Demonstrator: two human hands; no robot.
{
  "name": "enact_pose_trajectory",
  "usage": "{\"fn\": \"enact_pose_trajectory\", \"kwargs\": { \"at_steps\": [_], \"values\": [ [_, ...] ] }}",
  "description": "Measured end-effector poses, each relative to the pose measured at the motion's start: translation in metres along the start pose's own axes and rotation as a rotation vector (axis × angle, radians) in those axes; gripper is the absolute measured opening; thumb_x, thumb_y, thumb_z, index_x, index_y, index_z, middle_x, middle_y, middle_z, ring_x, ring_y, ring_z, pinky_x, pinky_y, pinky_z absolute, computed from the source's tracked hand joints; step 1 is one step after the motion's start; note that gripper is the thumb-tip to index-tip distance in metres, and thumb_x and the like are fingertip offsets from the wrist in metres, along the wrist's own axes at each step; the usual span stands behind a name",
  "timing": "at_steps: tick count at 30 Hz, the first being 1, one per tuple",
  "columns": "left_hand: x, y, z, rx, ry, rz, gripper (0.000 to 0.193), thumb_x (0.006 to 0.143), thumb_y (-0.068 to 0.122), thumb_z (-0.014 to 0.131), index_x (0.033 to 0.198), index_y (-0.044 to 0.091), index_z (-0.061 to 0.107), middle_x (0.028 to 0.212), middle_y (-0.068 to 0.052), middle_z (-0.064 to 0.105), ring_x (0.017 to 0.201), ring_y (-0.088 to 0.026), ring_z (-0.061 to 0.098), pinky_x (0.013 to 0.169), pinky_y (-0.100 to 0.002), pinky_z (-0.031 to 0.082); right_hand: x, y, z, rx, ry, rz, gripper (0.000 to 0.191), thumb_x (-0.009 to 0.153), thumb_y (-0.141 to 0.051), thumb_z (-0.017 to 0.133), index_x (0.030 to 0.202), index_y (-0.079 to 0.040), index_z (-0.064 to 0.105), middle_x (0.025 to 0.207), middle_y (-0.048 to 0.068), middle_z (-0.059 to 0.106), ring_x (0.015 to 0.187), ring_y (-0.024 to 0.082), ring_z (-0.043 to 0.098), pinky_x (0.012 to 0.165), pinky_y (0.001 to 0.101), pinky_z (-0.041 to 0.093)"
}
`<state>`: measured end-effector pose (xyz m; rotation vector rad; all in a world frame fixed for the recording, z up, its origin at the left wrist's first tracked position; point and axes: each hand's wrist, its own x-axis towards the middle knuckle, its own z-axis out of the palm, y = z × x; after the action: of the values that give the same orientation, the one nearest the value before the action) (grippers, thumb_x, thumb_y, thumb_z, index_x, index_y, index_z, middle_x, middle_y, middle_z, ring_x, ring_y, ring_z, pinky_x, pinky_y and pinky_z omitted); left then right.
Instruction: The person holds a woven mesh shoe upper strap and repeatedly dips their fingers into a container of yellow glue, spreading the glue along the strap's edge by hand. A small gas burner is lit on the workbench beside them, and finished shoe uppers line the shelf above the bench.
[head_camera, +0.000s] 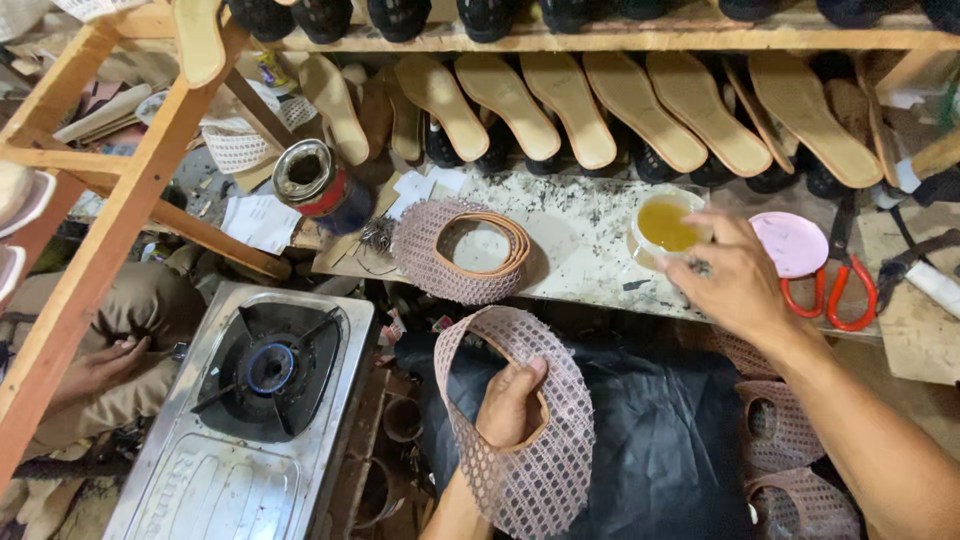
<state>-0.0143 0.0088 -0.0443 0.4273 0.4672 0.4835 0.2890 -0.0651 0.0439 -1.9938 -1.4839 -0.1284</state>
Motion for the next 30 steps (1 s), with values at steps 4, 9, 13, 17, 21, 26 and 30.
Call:
{"fn": "enact_pose_trajectory", "kwargs": {
  "at_steps": [4,9,13,17,21,26,30],
  "values": [
    [0.005,-0.001,0.007,-0.087,-0.087,-0.001,0.02,0.105,0.012,0.054,0.112,-0.003,0.065,0.098,-0.012,0.072,0.084,-0.021,0.07,0.079,-0.036,0.058,-0.049,-0.051,-0.005,0.229,-0.064,-0.185,0.028,0.077,-0.017,0.079,0.103,-0.007,0.076,0.144,0.016,0.056,0.139,0.037,0.052,0.116,0.0464,0.041],
    [0.006,-0.005,0.022,-0.007,-0.121,0.004,0.025,0.102,0.01,0.054,0.119,-0.006,0.064,0.109,-0.013,0.073,0.097,-0.02,0.07,0.089,-0.035,0.056,-0.076,-0.085,0.003,0.192,-0.133,-0.442,0.053,0.073,-0.008,0.076,0.124,-0.014,0.07,0.151,0.016,0.044,0.142,0.041,0.041,0.114,0.0522,0.038],
    [0.003,-0.004,0.03,0.007,-0.125,-0.016,0.028,0.102,0.011,0.055,0.121,-0.007,0.064,0.111,-0.013,0.073,0.098,-0.02,0.07,0.09,-0.034,0.055,-0.072,-0.081,0.001,0.163,-0.123,-0.47,0.062,0.068,-0.002,0.075,0.129,-0.015,0.067,0.154,0.017,0.042,0.143,0.042,0.04,0.113,0.0518,0.039],
    [0.0,0.004,0.026,-0.079,-0.167,-0.003,0.027,0.103,0.015,0.054,0.119,-0.005,0.064,0.107,-0.014,0.072,0.092,-0.022,0.071,0.085,-0.036,0.057,-0.075,-0.079,-0.007,0.285,-0.18,-0.494,0.059,0.068,0.001,0.075,0.123,-0.02,0.071,0.153,0.013,0.048,0.144,0.039,0.045,0.114,0.048,0.042],
    [0.001,0.005,0.022,0.0,-0.14,0.036,0.028,0.107,0.014,0.053,0.121,-0.008,0.063,0.108,-0.014,0.072,0.093,-0.02,0.07,0.086,-0.034,0.057,-0.077,-0.086,-0.006,0.275,-0.117,-0.426,0.053,0.072,0.004,0.07,0.123,-0.012,0.072,0.148,0.02,0.049,0.14,0.04,0.047,0.113,0.0488,0.043],
    [0.008,0.015,0.019,-0.045,-0.145,0.113,0.025,0.102,0.016,0.053,0.111,-0.004,0.063,0.101,-0.013,0.074,0.088,-0.02,0.071,0.082,-0.035,0.058,-0.075,-0.095,-0.007,0.331,-0.099,-0.38,0.039,0.08,0.003,0.069,0.115,-0.013,0.074,0.144,0.019,0.057,0.136,0.037,0.056,0.111,0.0416,0.048],
    [0.001,0.019,0.017,0.034,-0.087,0.103,0.024,0.104,0.015,0.055,0.108,-0.006,0.065,0.095,-0.014,0.072,0.08,-0.021,0.07,0.075,-0.035,0.057,-0.049,-0.071,-0.014,0.12,-0.058,-0.301,0.034,0.082,-0.007,0.07,0.115,-0.004,0.073,0.14,0.018,0.059,0.128,0.037,0.059,0.11,0.0458,0.046]
  ]
}}
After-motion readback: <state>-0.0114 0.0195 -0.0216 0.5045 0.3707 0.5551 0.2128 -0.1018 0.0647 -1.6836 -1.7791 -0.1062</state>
